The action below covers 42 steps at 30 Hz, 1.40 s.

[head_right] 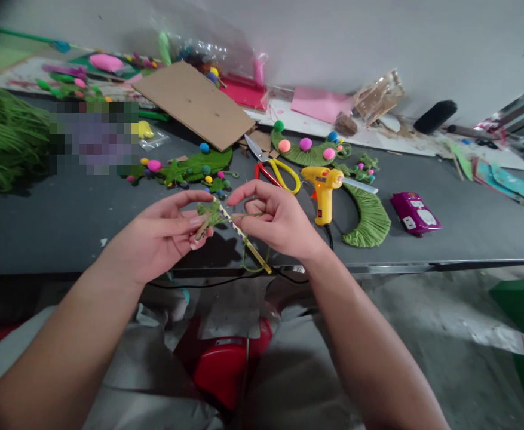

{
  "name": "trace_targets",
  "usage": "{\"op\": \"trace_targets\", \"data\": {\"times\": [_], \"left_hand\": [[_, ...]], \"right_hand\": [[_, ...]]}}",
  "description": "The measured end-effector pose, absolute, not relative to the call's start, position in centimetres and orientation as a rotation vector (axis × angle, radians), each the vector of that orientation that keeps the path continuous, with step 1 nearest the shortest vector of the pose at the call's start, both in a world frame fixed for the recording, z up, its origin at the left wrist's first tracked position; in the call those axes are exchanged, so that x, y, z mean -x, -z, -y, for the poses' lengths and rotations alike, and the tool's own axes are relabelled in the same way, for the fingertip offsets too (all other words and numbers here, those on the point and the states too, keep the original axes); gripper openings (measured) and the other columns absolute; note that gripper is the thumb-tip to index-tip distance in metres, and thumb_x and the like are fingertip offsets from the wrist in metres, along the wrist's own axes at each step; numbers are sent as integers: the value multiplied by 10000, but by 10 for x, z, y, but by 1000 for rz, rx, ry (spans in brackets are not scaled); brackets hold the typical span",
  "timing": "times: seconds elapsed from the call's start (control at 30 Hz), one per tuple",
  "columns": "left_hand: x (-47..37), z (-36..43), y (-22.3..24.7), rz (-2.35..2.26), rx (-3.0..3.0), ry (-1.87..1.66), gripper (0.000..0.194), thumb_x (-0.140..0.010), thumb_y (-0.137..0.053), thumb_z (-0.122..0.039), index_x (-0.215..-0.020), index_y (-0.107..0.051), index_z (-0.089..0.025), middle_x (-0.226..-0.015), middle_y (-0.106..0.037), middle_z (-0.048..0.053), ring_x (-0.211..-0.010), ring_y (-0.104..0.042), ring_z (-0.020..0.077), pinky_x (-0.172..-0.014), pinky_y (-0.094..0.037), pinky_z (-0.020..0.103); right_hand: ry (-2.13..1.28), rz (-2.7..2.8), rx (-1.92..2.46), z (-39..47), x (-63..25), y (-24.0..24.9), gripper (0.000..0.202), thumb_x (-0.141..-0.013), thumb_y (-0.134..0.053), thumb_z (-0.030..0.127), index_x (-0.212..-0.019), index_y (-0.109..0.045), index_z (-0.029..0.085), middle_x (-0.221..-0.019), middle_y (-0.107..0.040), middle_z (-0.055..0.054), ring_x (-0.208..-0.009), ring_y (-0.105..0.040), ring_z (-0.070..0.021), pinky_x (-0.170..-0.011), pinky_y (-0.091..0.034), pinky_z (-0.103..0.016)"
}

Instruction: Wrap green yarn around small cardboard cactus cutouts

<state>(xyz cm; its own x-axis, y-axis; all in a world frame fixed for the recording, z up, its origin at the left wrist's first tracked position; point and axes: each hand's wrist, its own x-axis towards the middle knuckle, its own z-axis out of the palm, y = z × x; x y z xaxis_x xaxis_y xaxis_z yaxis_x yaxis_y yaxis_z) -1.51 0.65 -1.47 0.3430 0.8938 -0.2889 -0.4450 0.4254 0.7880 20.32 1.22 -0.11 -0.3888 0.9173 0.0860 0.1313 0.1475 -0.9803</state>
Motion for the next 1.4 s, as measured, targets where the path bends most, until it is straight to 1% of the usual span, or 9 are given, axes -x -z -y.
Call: {"op": "trace_targets", "data": {"times": [0.33,0.43,0.5,0.57,0.7,0.93,1.07,1.27,1.4], "left_hand": [[19,-7,17,-681,-592,-917,249,-743,-770,-95,-982,-749,-159,-744,-720,59,-599,-662,111,-513,-513,169],[21,-8,19,-587,-580,-904,283,-733,-778,-84,-1008,-742,-138,-767,-728,64,-595,-668,110,-522,-528,164],[22,-8,19,-540,-563,-882,301,-726,-778,-71,-1020,-736,-118,-778,-734,73,-590,-672,112,-525,-534,164],[22,-7,19,-515,-543,-854,305,-734,-764,-56,-1035,-731,-97,-766,-730,76,-576,-664,109,-524,-535,164],[20,-6,18,-486,-473,-836,299,-736,-712,-14,-1031,-728,-61,-716,-708,75,-556,-640,105,-536,-540,178],[15,-6,20,-494,-421,-829,195,-811,-646,-30,-979,-740,-60,-665,-666,79,-550,-603,113,-517,-505,192],[17,-6,21,-485,-446,-750,182,-821,-654,-77,-979,-744,-77,-607,-573,45,-520,-526,99,-503,-463,195],[18,-5,19,-470,-483,-693,169,-832,-634,-103,-963,-741,-95,-546,-490,13,-464,-446,83,-461,-400,180],[17,-4,17,-497,-503,-674,120,-851,-634,-119,-930,-722,-99,-554,-476,-3,-452,-412,70,-448,-369,171]], "right_hand": [[-1333,1603,1034,-5,-195,0,238,-820,-840,345,-1021,-796,227,-514,-292,102,-467,-190,-64,-436,-194,-242],[-1332,1563,963,-4,-190,2,283,-810,-853,316,-1079,-823,234,-559,-577,61,-447,-411,-63,-432,-355,-214],[-1340,1545,879,-4,-188,3,240,-817,-843,277,-1051,-837,224,-774,-770,0,-601,-644,-108,-562,-536,-230],[-1342,1534,826,-3,-186,3,186,-831,-824,238,-1016,-846,222,-933,-824,-25,-788,-752,-160,-727,-624,-276],[-1302,1521,828,-1,-185,2,162,-843,-814,212,-1000,-849,230,-960,-833,-19,-853,-780,-171,-803,-643,-287],[-1219,1509,914,0,-184,6,158,-854,-818,311,-982,-841,221,-882,-818,-17,-738,-741,-143,-695,-613,-257],[-1243,1557,877,0,-187,5,128,-877,-798,295,-956,-827,199,-915,-816,-28,-790,-752,-148,-742,-617,-259],[-1275,1709,855,-1,-192,1,216,-919,-753,280,-1108,-812,194,-1000,-818,-39,-869,-757,-158,-745,-608,-248],[-1213,1703,877,-1,-191,1,185,-910,-760,303,-1027,-827,176,-960,-812,-44,-863,-748,-167,-727,-592,-245]]}}
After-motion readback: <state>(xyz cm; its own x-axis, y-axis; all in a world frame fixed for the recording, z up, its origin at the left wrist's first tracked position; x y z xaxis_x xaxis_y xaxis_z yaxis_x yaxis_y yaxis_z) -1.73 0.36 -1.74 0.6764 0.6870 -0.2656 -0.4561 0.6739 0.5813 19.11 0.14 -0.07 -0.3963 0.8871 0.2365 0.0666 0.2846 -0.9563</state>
